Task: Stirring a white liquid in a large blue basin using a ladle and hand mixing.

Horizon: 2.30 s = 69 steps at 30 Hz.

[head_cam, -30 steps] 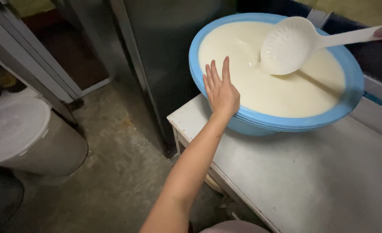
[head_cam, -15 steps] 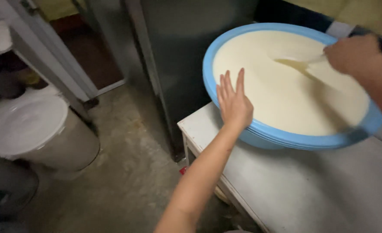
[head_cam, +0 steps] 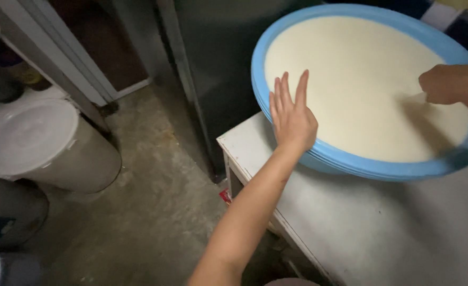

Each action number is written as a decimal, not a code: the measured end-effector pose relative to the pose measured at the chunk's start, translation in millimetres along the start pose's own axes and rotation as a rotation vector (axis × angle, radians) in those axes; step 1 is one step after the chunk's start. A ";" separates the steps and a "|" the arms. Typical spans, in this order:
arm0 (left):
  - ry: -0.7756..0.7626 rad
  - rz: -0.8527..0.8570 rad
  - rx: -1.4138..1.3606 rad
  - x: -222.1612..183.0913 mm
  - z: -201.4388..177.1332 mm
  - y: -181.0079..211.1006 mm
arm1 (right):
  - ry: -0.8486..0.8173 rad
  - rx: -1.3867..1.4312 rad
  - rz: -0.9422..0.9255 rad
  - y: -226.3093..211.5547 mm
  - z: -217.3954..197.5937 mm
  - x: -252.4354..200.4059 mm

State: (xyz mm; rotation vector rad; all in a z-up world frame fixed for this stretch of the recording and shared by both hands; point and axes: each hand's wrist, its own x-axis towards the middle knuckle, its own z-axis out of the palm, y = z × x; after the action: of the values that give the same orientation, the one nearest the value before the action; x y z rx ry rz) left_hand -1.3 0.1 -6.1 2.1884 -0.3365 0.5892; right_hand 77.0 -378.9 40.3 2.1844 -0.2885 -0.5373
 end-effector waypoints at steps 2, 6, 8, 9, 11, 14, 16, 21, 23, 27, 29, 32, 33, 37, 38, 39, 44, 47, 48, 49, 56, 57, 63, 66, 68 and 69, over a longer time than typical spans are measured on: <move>0.002 0.003 0.000 -0.9 2.3 0.2 | -0.028 -0.058 -0.029 7.7 7.2 -4.2; 0.079 0.022 -0.017 -1.4 4.0 -1.7 | -0.102 -0.014 -0.204 12.1 -13.0 -43.8; 0.070 0.024 -0.006 -2.2 4.4 -1.8 | -0.169 0.051 -0.189 5.8 -43.5 -86.6; 0.090 0.037 -0.024 -2.6 4.9 -2.4 | -0.184 0.115 -0.154 0.8 -61.9 -110.6; 0.110 0.052 -0.043 -2.8 4.7 -2.8 | -0.198 0.182 -0.118 -7.9 -87.7 -143.6; 0.079 0.045 -0.044 -1.5 2.2 -1.5 | -0.175 0.184 -0.204 -19.6 -109.0 -166.5; 0.045 0.016 -0.012 0.2 -0.7 -0.6 | -0.121 0.278 -0.250 -29.8 -122.0 -174.9; 0.061 0.024 -0.016 -1.8 0.5 -0.6 | 0.018 0.414 -0.282 -62.6 -147.7 -177.4; 0.088 0.032 -0.028 -2.3 2.6 -1.8 | 0.088 0.496 -0.297 -76.7 -155.7 -162.8; 0.069 0.026 -0.060 -3.2 -1.6 -2.1 | 0.222 0.506 -0.339 -98.0 -157.1 -101.9; 0.042 0.026 -0.100 -3.7 -3.8 -2.0 | 0.261 0.487 -0.352 -107.2 -150.7 -60.5; 0.026 0.017 -0.130 -2.3 -4.4 -0.4 | 0.330 0.383 -0.290 -110.0 -145.3 -8.5; 0.004 0.011 -0.125 -2.9 -6.1 -0.5 | 0.361 0.335 -0.264 -108.5 -143.9 1.4; -0.030 -0.001 -0.097 -3.9 -6.7 -2.1 | 0.452 0.222 -0.180 -91.9 -131.7 42.7; -0.022 0.001 -0.094 -0.9 -9.5 -0.5 | 0.461 0.221 -0.180 -86.4 -134.5 44.5; -0.020 0.001 -0.114 -2.5 -11.2 0.8 | 0.497 0.176 -0.139 -83.9 -132.1 44.6; -0.047 0.010 -0.040 -0.4 -16.3 6.4 | 0.321 -0.217 0.013 -58.1 -129.2 37.2; 0.000 0.036 -0.073 -1.1 -15.0 5.4 | 0.358 -0.189 0.093 -43.8 -109.1 33.4; 0.014 0.037 -0.066 -0.7 -13.7 4.3 | 0.314 -0.209 0.103 -36.4 -103.7 28.8; 0.020 0.039 -0.062 -2.1 -12.0 4.5 | 0.262 -0.227 0.114 -28.4 -94.2 21.8; -0.042 0.039 -0.046 0.1 -9.5 -0.5 | 0.079 -0.422 0.281 12.5 -2.5 38.6; 0.000 0.049 -0.036 -0.6 -7.5 -1.4 | 0.203 -0.398 0.316 19.7 9.8 35.1; 0.082 0.090 -0.091 -3.8 -12.3 1.5 | 0.544 -0.452 0.204 23.2 -16.7 -62.2; 0.083 0.073 -0.067 -0.6 -8.2 -1.1 | 0.546 -0.471 0.119 14.9 -44.9 -101.9; 0.064 0.054 -0.047 -1.8 -7.7 -1.7 | 0.482 -0.432 0.103 6.3 -53.7 -121.5; 0.053 0.047 -0.055 -1.4 -8.8 -0.8 | 0.441 -0.447 0.046 2.3 -57.5 -129.5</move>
State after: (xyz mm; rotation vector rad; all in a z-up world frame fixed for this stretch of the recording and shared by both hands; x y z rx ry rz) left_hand -4.8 7.6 -2.5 2.1136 -0.3721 0.6550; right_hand -10.1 -291.2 109.6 1.7928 0.0223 -0.0705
